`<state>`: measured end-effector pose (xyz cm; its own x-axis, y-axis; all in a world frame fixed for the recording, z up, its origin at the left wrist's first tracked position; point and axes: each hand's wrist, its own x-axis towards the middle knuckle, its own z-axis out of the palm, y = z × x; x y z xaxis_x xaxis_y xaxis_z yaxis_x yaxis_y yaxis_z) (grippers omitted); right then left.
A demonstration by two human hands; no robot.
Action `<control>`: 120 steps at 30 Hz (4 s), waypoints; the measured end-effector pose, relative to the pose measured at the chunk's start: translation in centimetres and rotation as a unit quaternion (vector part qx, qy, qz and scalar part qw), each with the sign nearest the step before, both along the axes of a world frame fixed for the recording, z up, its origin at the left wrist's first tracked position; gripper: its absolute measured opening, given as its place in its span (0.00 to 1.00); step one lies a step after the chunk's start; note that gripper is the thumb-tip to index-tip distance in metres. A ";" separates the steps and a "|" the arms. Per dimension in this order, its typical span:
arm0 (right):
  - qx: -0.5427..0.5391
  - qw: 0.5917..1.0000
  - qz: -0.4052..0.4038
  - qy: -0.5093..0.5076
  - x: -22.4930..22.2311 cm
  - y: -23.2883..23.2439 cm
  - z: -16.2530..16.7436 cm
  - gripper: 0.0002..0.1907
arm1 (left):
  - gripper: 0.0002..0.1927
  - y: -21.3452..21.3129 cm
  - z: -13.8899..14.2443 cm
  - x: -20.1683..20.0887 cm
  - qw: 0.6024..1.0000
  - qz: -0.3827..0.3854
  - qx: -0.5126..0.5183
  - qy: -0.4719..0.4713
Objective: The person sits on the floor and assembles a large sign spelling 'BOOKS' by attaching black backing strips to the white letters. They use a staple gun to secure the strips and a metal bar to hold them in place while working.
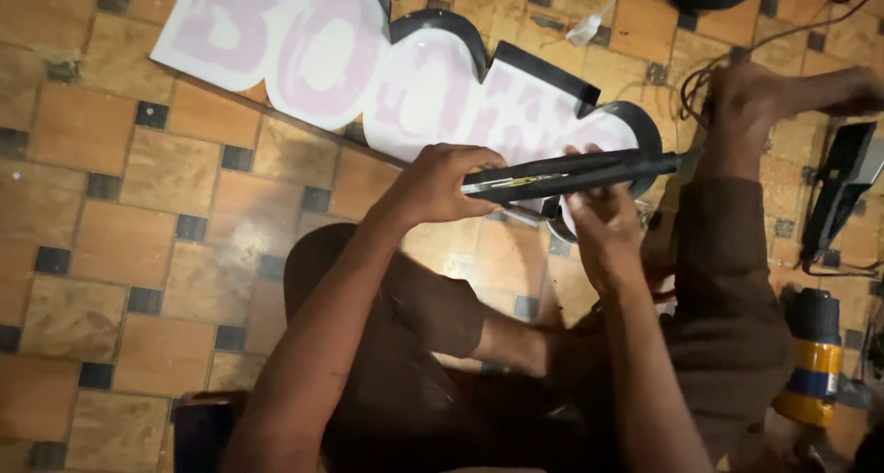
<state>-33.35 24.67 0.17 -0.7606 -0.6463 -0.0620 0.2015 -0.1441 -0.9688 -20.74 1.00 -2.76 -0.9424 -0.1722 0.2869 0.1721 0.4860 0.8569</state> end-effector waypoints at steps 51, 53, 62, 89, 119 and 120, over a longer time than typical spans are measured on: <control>0.195 0.854 0.115 0.469 6.3 -10.2 -0.7 0.23 | 0.07 -4.5 -6.6 1.9 0.947 0.171 -0.189 -0.195; 0.233 0.853 0.107 0.455 6.4 -10.2 -0.7 0.24 | 0.07 -4.5 -6.4 1.8 0.950 0.179 -0.182 -0.181; 0.216 0.850 0.118 0.466 6.7 -10.3 -0.7 0.24 | 0.08 -4.4 -5.5 2.0 0.951 0.175 -0.158 -0.199; 0.315 0.814 0.113 0.475 7.2 -11.3 0.8 0.22 | 0.09 -4.4 -5.4 2.0 0.940 0.171 -0.205 -0.212; 0.257 0.857 0.085 0.438 7.2 -11.0 -0.4 0.22 | 0.21 -3.3 -8.6 0.3 0.949 0.041 -0.265 -0.166; 0.246 0.858 0.086 0.442 7.1 -10.9 -0.4 0.22 | 0.21 -3.2 -8.7 0.3 0.952 0.046 -0.256 -0.162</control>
